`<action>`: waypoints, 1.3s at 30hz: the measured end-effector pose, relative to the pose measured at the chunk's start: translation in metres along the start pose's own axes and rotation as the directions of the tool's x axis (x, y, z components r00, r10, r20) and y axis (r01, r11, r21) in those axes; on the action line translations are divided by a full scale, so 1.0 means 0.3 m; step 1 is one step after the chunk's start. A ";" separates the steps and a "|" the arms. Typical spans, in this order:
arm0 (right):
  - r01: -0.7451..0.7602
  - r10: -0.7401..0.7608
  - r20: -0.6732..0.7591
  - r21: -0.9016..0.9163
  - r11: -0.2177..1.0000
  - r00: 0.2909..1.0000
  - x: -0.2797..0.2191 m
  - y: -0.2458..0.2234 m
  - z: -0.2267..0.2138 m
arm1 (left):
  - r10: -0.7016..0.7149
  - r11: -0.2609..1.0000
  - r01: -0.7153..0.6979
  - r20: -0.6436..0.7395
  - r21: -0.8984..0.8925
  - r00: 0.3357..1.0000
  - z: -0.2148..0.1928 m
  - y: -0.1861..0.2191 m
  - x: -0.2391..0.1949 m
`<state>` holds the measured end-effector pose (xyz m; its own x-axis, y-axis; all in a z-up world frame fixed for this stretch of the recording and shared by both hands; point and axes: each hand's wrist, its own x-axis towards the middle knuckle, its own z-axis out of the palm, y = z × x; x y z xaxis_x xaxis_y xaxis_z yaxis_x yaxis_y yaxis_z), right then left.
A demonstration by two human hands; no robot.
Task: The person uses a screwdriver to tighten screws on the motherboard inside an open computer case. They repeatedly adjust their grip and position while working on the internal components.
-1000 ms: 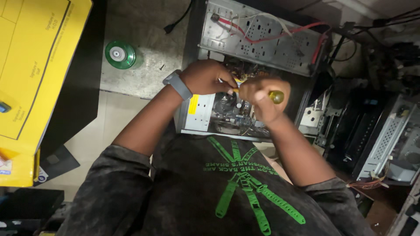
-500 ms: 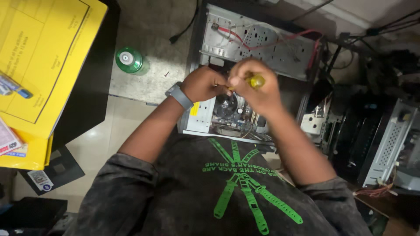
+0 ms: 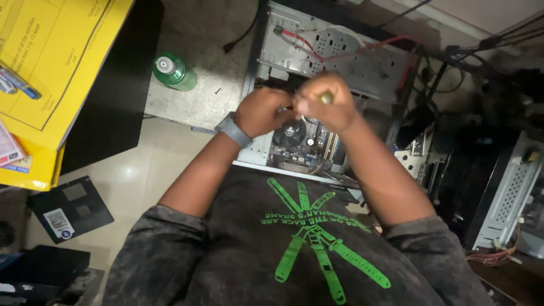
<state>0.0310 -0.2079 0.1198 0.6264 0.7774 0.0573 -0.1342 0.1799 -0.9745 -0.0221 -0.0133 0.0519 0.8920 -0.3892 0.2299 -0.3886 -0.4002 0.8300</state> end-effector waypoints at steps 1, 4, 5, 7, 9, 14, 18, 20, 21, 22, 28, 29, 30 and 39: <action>-0.004 0.005 -0.035 0.034 0.999 0.999 0.005 0.009 -0.002 | 0.001 1.000 -0.001 0.005 0.001 1.000 0.000 0.007 -0.002; 0.084 -0.074 -0.206 0.041 0.996 0.976 0.002 0.032 0.015 | 0.024 0.999 -0.025 -0.040 -0.021 0.999 0.010 0.017 0.000; 0.122 -0.110 -0.271 0.027 0.992 0.956 -0.007 0.043 0.033 | 0.030 0.999 -0.032 -0.065 -0.035 0.997 0.021 0.019 -0.006; 0.164 -0.179 -0.367 -0.073 0.984 0.913 -0.031 0.052 0.067 | -0.007 1.000 0.006 -0.041 -0.014 0.999 0.041 0.016 -0.010; 0.181 -0.237 -0.460 -0.162 0.970 0.856 -0.045 0.056 0.099 | -0.014 1.000 0.014 -0.037 -0.001 0.999 0.060 0.010 -0.008; 0.136 -0.301 -0.565 -0.316 0.939 0.768 -0.071 0.048 0.158 | -0.023 0.998 0.027 -0.061 0.052 0.998 0.108 0.004 -0.029; 0.187 -0.252 -0.423 -0.189 0.964 0.871 -0.123 0.015 0.180 | 0.015 0.999 -0.018 -0.075 -0.031 0.997 0.102 0.004 -0.049; 0.300 -0.360 -0.420 -0.205 0.932 0.833 -0.153 0.024 0.211 | -0.009 1.000 0.008 -0.055 -0.017 0.998 0.105 0.011 -0.060; 0.303 -0.402 -0.405 -0.288 0.908 0.821 -0.155 0.028 0.211 | 0.001 0.999 -0.003 -0.057 -0.035 0.998 0.106 0.014 -0.057; 0.304 -0.443 -0.387 -0.370 0.878 0.809 -0.152 0.034 0.208 | 0.011 0.999 -0.014 -0.060 -0.052 0.998 0.106 0.015 -0.055; 0.356 -0.558 -0.400 -0.474 0.805 0.727 -0.084 0.089 0.188 | -0.005 0.998 0.001 -0.052 -0.067 0.999 0.094 -0.001 -0.060; 0.362 -0.575 -0.412 -0.489 0.794 0.707 -0.066 0.092 0.187 | -0.007 0.997 0.002 -0.063 -0.081 0.998 0.085 -0.010 -0.051; 0.366 -0.583 -0.414 -0.493 0.789 0.699 -0.058 0.092 0.192 | 0.013 0.997 -0.017 -0.061 -0.071 0.998 0.080 -0.013 -0.049; 0.447 -0.491 -0.234 -0.218 0.868 0.839 -0.049 0.047 0.162 | 0.160 0.977 -0.167 -0.063 -0.129 0.985 0.056 -0.066 -0.046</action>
<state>-0.0175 -0.1875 0.1159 0.7712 0.4233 0.4755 0.3306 0.3720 -0.8673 -0.0305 -0.0139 0.0237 0.8312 -0.3951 0.3912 -0.4988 -0.2189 0.8386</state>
